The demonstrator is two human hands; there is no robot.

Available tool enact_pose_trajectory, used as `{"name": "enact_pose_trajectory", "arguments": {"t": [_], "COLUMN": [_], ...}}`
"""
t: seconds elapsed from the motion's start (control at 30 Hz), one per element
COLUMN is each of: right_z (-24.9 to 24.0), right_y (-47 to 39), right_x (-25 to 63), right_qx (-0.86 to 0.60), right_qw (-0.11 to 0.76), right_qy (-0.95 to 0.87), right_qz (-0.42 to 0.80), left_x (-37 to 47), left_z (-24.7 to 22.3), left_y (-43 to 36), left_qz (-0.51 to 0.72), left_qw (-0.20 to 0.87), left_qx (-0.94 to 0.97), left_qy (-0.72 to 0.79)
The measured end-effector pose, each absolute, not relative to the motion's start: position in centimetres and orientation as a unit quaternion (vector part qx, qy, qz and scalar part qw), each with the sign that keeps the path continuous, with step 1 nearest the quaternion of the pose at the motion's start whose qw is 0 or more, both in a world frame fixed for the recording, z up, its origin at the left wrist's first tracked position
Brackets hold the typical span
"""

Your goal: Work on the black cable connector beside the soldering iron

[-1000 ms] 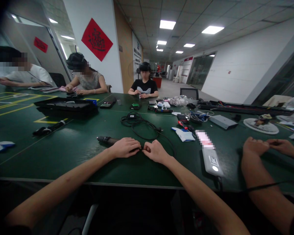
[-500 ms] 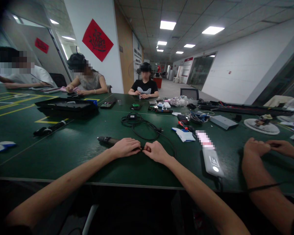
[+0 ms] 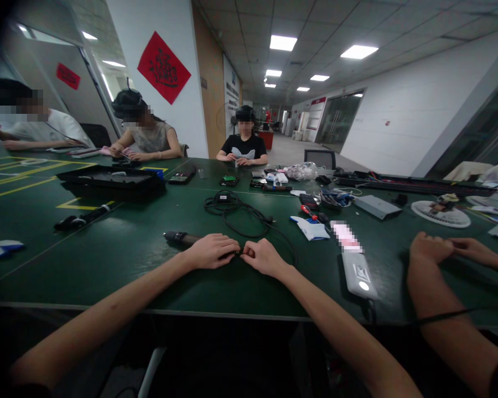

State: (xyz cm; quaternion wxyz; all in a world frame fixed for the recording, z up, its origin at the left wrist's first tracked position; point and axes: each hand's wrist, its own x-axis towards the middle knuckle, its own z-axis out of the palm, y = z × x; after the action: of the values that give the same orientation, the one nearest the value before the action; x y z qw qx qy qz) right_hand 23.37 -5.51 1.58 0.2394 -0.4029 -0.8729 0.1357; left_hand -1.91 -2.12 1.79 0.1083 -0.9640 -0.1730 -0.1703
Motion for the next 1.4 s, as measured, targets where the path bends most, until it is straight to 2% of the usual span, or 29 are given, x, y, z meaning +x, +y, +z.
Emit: {"name": "enact_pose_trajectory", "arguments": {"t": [0.53, 1.4], "right_z": [1.30, 1.26], "right_y": [-5.37, -5.31], "right_x": [23.45, 23.47], "right_qx": [-0.397, -0.399], "right_qw": [0.242, 0.239], "right_qy": [-0.877, -0.876], "right_qz": [0.125, 0.129], "left_x": [-1.80, -2.02], "left_z": [1.53, 1.20], "left_y": [-2.02, -1.79], "left_qz": [-0.152, -0.170], "left_qw": [0.119, 0.113], "left_qx": [-0.959, -0.963], "left_qy": [-0.207, -0.174]}}
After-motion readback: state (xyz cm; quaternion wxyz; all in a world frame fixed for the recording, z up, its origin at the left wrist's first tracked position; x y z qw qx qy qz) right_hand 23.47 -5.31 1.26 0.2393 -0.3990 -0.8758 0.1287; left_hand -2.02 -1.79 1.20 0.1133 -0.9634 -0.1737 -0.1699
